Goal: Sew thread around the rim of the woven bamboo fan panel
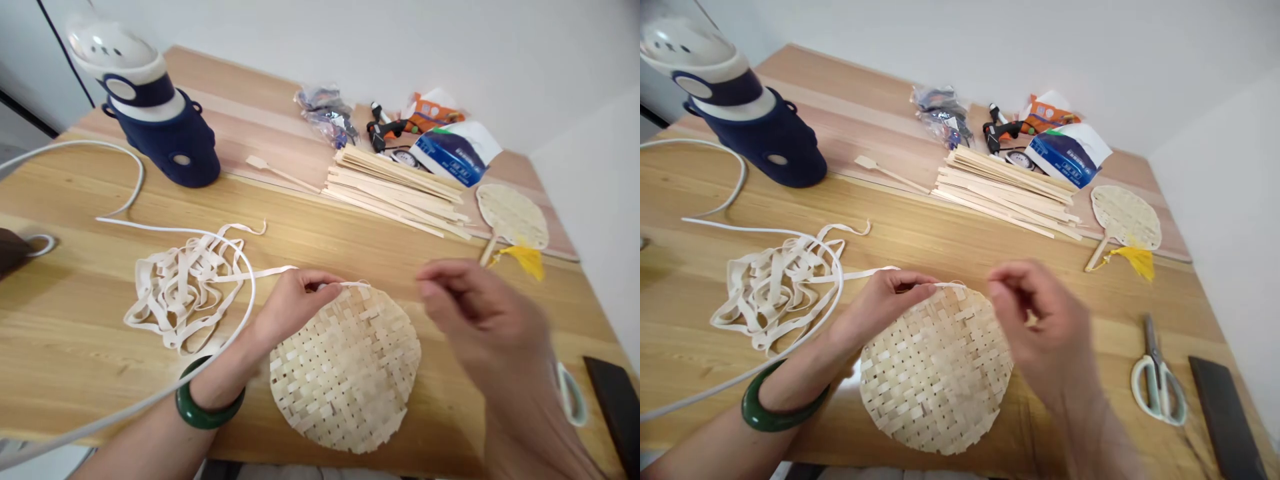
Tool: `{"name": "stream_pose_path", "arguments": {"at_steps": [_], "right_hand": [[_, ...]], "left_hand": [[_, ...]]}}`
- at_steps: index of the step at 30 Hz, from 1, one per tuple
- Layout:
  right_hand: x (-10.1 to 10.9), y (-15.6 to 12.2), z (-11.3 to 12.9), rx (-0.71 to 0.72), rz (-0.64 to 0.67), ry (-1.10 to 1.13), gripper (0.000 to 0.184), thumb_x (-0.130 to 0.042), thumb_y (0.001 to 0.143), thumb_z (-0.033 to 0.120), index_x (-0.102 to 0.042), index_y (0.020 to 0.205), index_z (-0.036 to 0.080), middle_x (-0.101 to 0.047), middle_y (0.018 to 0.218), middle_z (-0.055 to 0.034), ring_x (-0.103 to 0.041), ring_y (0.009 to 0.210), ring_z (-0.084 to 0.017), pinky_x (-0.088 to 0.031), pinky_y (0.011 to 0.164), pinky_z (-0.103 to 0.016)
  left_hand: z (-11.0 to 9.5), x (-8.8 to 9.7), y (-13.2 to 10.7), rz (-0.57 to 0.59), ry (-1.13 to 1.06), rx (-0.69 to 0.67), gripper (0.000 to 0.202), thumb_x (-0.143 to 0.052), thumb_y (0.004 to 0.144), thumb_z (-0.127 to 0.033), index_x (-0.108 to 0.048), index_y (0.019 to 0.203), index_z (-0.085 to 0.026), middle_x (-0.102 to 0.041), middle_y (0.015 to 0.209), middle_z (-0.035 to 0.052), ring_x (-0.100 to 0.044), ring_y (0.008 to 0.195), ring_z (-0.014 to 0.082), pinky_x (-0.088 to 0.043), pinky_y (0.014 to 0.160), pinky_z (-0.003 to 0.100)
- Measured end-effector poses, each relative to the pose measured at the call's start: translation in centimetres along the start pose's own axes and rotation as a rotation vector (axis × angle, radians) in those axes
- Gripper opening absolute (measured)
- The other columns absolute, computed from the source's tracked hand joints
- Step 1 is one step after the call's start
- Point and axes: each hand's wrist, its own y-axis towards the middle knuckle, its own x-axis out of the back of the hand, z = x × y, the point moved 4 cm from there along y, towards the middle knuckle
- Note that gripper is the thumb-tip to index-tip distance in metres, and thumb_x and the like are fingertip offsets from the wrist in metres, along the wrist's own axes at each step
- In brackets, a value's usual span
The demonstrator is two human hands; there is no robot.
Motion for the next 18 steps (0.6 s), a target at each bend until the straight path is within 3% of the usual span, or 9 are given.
{"name": "stream_pose_path", "arguments": {"at_steps": [3,7,13,18], "right_hand": [[-3.4,0.9,-0.3,0.113,0.134,-0.092,0.013,-0.057,0.086,0.022,-0.064,0.097,0.019,-0.059,0.066,0.0021,-0.05,0.053,-0.009,-0.039,0.048,-0.02],[-5.9,1.2,-0.9,0.27,0.146,-0.256,0.019,-0.056,0.088,0.022,-0.066,0.103,0.016,-0.059,0.066,0.001,-0.051,0.054,-0.01,-0.039,0.051,-0.023],[-5.8,0.6,-0.2,0.464,0.008,-0.321,0.011,-0.053,0.087,0.011,-0.062,0.081,0.015,-0.055,0.064,0.0011,-0.051,0.058,-0.009,-0.037,0.054,-0.022],[-6.0,-0.4,0.3,0.418,0.111,-0.084,0.009,-0.054,0.084,0.009,-0.058,0.081,0.018,-0.048,0.06,0.0042,-0.045,0.052,-0.008,-0.035,0.049,-0.021]], "left_hand": [[0.0,0.1,0.1,-0.015,0.014,-0.021,0.022,-0.061,0.082,-0.033,-0.075,0.079,-0.016,-0.072,0.076,0.0015,-0.06,0.07,0.0148,-0.042,0.061,0.023],[0.0,0.0,0.2,-0.007,0.013,-0.037,0.022,-0.061,0.082,-0.033,-0.073,0.077,-0.016,-0.07,0.073,0.0001,-0.057,0.064,0.0121,-0.04,0.058,0.021],[0.1,-0.1,0.1,-0.05,0.05,-0.042,0.02,-0.062,0.081,-0.033,-0.074,0.08,-0.016,-0.072,0.073,0.0011,-0.057,0.062,0.0126,-0.038,0.054,0.022],[0.0,0.1,0.0,-0.156,0.068,-0.057,0.016,-0.065,0.079,-0.029,-0.074,0.078,-0.016,-0.073,0.074,0.0009,-0.06,0.064,0.0135,-0.041,0.056,0.022]]}}
